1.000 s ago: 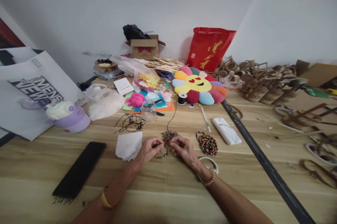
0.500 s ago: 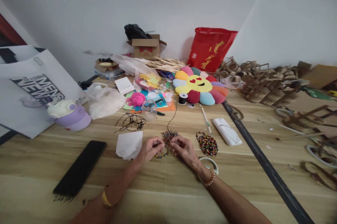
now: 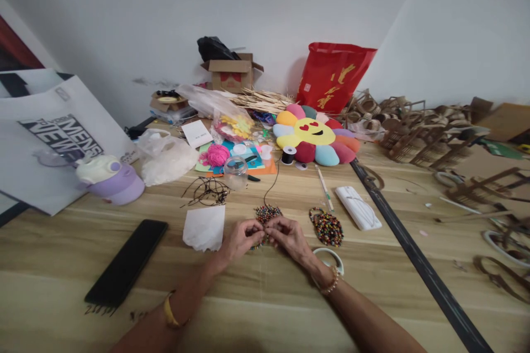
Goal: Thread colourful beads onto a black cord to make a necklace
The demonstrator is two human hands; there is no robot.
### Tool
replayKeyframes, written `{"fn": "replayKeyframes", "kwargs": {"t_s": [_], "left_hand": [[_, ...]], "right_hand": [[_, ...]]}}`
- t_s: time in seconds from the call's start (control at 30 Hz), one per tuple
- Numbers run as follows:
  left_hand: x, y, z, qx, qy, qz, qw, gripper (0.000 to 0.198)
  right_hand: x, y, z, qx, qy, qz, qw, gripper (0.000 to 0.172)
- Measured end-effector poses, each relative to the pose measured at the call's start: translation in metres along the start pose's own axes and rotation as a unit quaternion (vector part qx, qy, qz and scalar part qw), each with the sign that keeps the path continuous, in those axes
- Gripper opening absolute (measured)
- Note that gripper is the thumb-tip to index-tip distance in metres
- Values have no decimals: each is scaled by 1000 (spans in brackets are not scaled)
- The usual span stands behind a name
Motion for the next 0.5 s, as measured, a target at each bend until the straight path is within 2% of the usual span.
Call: {"fn": "replayKeyframes", "kwargs": {"t_s": [0.2, 0.37, 0.5], "left_hand": [[1, 1, -3, 5, -11, 0, 1000, 18], [5, 1, -5, 27, -84, -22, 996, 10], [10, 2, -6, 38, -133, -51, 989, 6]], "right_hand": [[0, 0, 1, -24, 21, -3, 999, 33], [-1, 2, 4, -76, 79, -39, 993, 28], [-2, 3, 5, -83, 116, -57, 988, 27]]}}
Point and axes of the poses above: each hand's wrist, its own y-axis away from the middle knuckle, its own x-axis out of the palm, z = x × y, the point moved 2 cm from there along -y, towards the middle knuckle, and after that the axes turned 10 degrees about x, right-handed, at the moved point
